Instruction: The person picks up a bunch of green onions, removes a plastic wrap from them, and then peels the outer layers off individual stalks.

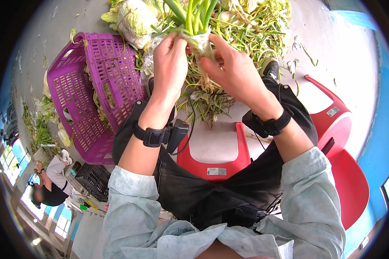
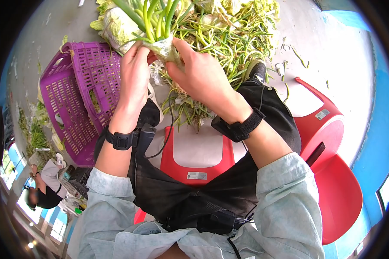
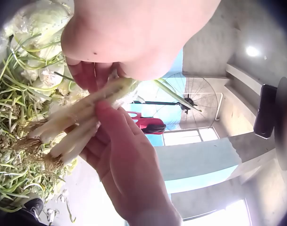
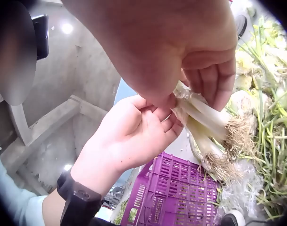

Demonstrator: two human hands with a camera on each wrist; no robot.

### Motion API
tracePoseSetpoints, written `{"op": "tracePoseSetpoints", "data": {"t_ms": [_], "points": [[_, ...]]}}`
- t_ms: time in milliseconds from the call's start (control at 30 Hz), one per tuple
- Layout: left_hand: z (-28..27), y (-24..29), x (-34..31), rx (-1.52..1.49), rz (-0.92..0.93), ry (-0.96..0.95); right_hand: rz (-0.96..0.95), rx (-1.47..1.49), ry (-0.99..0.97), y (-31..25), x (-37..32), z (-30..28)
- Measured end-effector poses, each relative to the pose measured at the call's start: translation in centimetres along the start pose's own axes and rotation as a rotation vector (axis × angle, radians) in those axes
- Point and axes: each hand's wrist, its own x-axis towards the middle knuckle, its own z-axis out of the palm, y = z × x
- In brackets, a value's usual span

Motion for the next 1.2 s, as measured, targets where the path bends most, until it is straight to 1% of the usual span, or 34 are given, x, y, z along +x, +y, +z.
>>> {"op": "tracePoseSetpoints", "data": {"t_ms": [100,167,300,333,467,533,633,733,833,867,967,1067,1167,1200], "points": [[-0.5,0.2,-0.2,0.035,-0.01,-0.135,0.0,0.048,0.066,0.4,0.3,0.1],[-0.5,-0.3,-0.1,0.083,-0.011,-0.191,0.002,0.045,0.091,0.6,0.4,-0.2],[0.6,-0.1,-0.7,0.088,0.037,-0.24,-0.005,-0.052,0.093,0.9,0.5,-0.2],[0.3,-0.8,-0.4,0.099,0.022,-0.267,-0.012,-0.066,0.094,1.0,0.5,-0.1],[0.5,-1.7,-0.5,0.063,0.012,-0.241,-0.113,-0.144,0.153,1.3,0.2,0.2],[0.5,-1.5,-0.7,0.06,-0.014,-0.232,-0.119,-0.14,0.133,1.0,0.1,0.2],[0.4,-1.5,-0.7,-0.063,-0.113,-0.176,-0.149,-0.113,0.121,0.3,0.1,-0.3],[0.3,-1.4,-0.5,-0.247,-0.146,-0.179,-0.188,-0.048,0.128,0.0,0.2,-0.2],[0.1,-0.3,-0.7,-0.296,-0.241,-0.16,-0.194,0.006,0.133,0.3,0.3,0.1],[0.3,0.1,-0.6,-0.358,-0.227,-0.169,-0.192,0.021,0.133,0.1,0.5,0.2],[-0.2,-0.9,0.1,-0.445,-0.188,-0.23,-0.054,0.205,0.024,-0.9,0.4,-0.4],[-0.2,-0.8,-0.4,-0.369,-0.22,-0.261,0.088,0.243,-0.094,-1.0,0.5,-1.1],[-0.1,-0.3,-0.6,-0.329,-0.22,-0.289,0.171,0.476,-0.104,-0.6,0.7,-0.8],[-0.1,-0.2,-0.7,-0.315,-0.225,-0.263,0.153,0.488,-0.111,-0.3,0.8,-0.6]]}}
